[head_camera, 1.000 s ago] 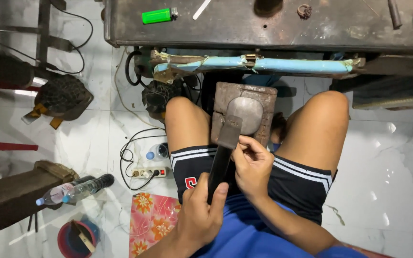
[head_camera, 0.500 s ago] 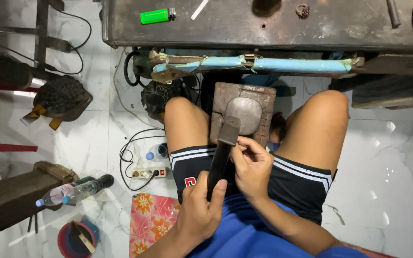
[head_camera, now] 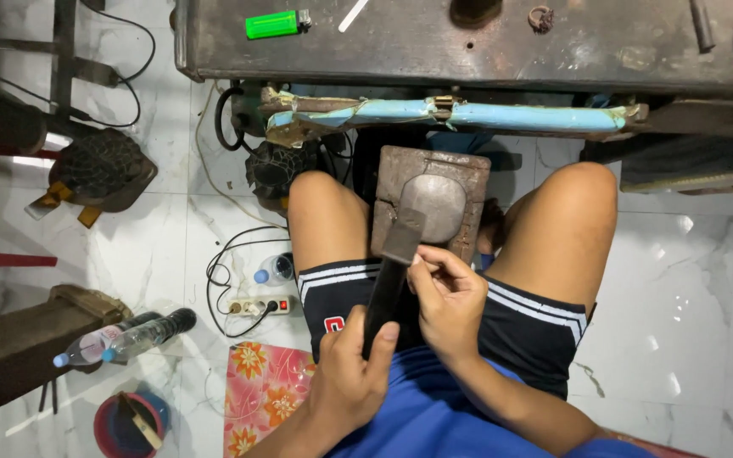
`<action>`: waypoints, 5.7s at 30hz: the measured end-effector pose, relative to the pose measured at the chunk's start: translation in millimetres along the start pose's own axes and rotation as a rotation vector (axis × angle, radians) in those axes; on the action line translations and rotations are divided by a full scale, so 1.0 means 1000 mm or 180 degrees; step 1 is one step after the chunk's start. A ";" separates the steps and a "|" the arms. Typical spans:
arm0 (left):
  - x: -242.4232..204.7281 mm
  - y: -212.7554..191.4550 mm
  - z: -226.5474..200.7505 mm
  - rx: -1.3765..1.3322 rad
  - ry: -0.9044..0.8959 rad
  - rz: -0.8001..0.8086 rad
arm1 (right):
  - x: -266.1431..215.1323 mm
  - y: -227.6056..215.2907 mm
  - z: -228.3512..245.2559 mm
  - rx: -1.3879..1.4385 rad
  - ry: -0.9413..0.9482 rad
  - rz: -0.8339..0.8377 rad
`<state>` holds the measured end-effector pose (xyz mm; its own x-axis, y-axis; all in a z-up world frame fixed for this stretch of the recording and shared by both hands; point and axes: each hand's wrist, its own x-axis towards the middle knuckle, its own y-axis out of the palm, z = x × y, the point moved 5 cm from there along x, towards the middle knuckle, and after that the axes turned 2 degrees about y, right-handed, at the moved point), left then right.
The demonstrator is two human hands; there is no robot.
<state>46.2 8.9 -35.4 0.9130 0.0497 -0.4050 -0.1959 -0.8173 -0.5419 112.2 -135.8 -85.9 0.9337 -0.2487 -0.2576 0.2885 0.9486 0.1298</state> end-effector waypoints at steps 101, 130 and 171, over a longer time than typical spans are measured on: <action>-0.013 -0.015 0.013 -0.0271 -0.0159 -0.0370 | 0.012 0.007 0.026 0.0227 0.0089 -0.0035; 0.006 -0.010 -0.018 -0.0211 0.0412 -0.0034 | 0.014 0.000 0.007 0.0336 0.0023 -0.0072; 0.044 0.031 0.107 -0.0706 0.0811 0.0038 | 0.010 0.001 0.008 0.0586 0.0322 0.0516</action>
<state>42.2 47.2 -148.6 0.9767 -0.0827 -0.1981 -0.1499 -0.9233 -0.3536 123.6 -138.8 -81.1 0.9476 -0.0668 -0.3123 0.1791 0.9207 0.3467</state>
